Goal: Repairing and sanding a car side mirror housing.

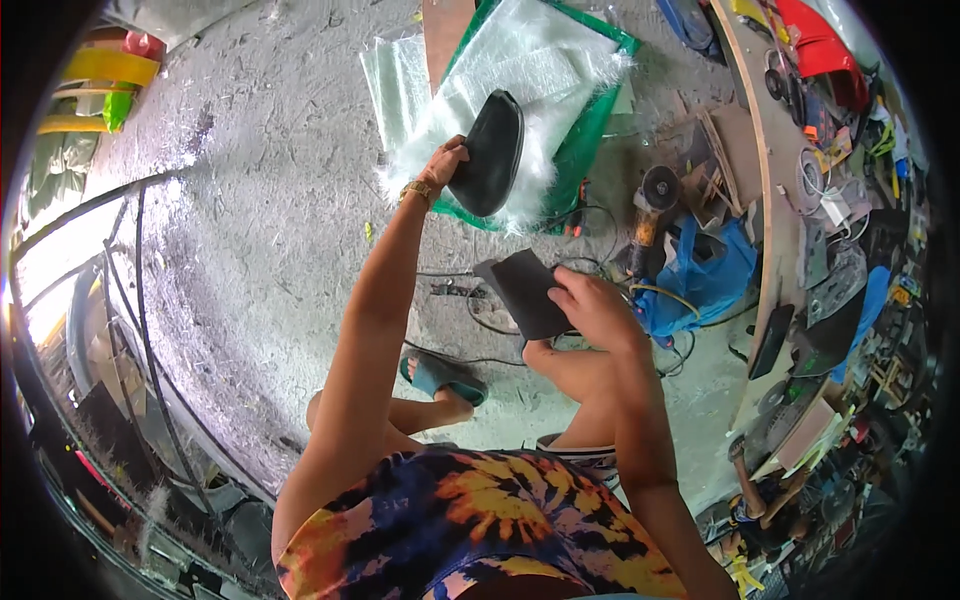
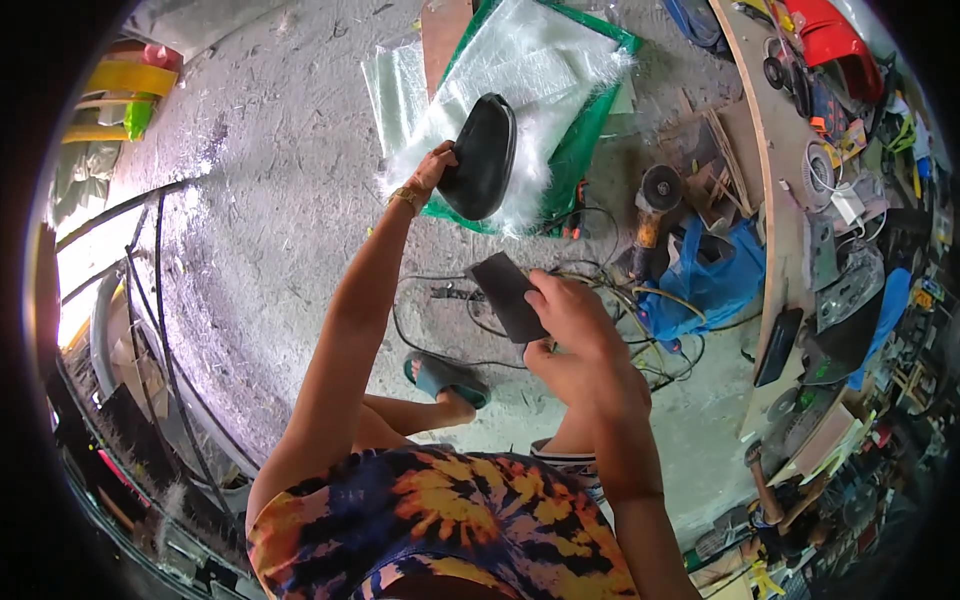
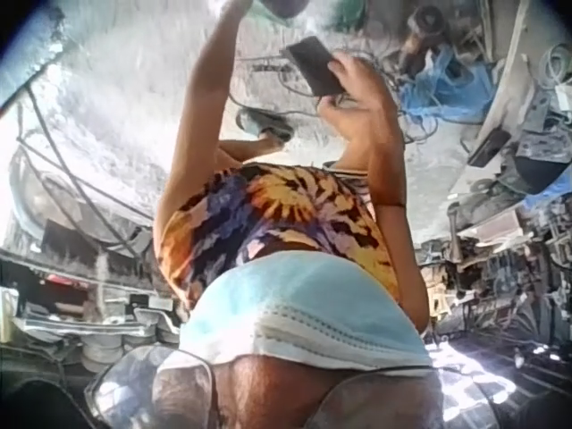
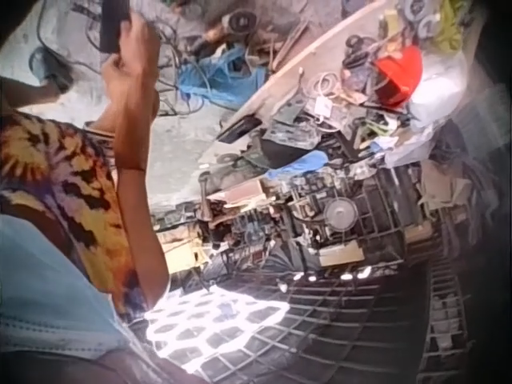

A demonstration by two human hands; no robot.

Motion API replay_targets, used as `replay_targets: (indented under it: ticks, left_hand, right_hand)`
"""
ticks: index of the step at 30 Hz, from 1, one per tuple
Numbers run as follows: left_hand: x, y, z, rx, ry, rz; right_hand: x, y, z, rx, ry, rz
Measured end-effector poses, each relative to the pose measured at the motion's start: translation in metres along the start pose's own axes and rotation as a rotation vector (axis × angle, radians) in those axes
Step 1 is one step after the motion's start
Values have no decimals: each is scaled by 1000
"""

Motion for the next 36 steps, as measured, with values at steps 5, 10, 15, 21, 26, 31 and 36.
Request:
replay_targets:
  ticks: [5,10,15,21,26,31,36]
  left_hand:
    - [16,13,0,31,6,77]
    - [6,15,32,-41,317,263]
    - [-2,4,58,-157,486,186]
    - [-45,-79,-12,-501,106,456]
    - [-61,-235,-1,-321,-287,330]
    - [-45,-259,31,-60,-778,191]
    - [-34,-271,-4,39,-784,205]
  right_hand:
    - [38,2,-19,-17,-18,-103]
    - [51,-13,-14,-52,19,-152]
    - [23,-42,-10,-135,-1,-90]
    - [0,-56,-27,-252,206,-105]
    - [28,-44,-8,-246,463,-100]
    - [68,9,67,-35,540,-221]
    - [64,41,76,-476,316,-496]
Point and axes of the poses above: each hand's wrist, its own y-axis towards the middle knuckle, its own z-axis out of the palm, x = y × z, the point moved 8 cm from there along y, towards the middle knuckle, and after that the axes turned 15 degrees about y, right-handed, at the moved point
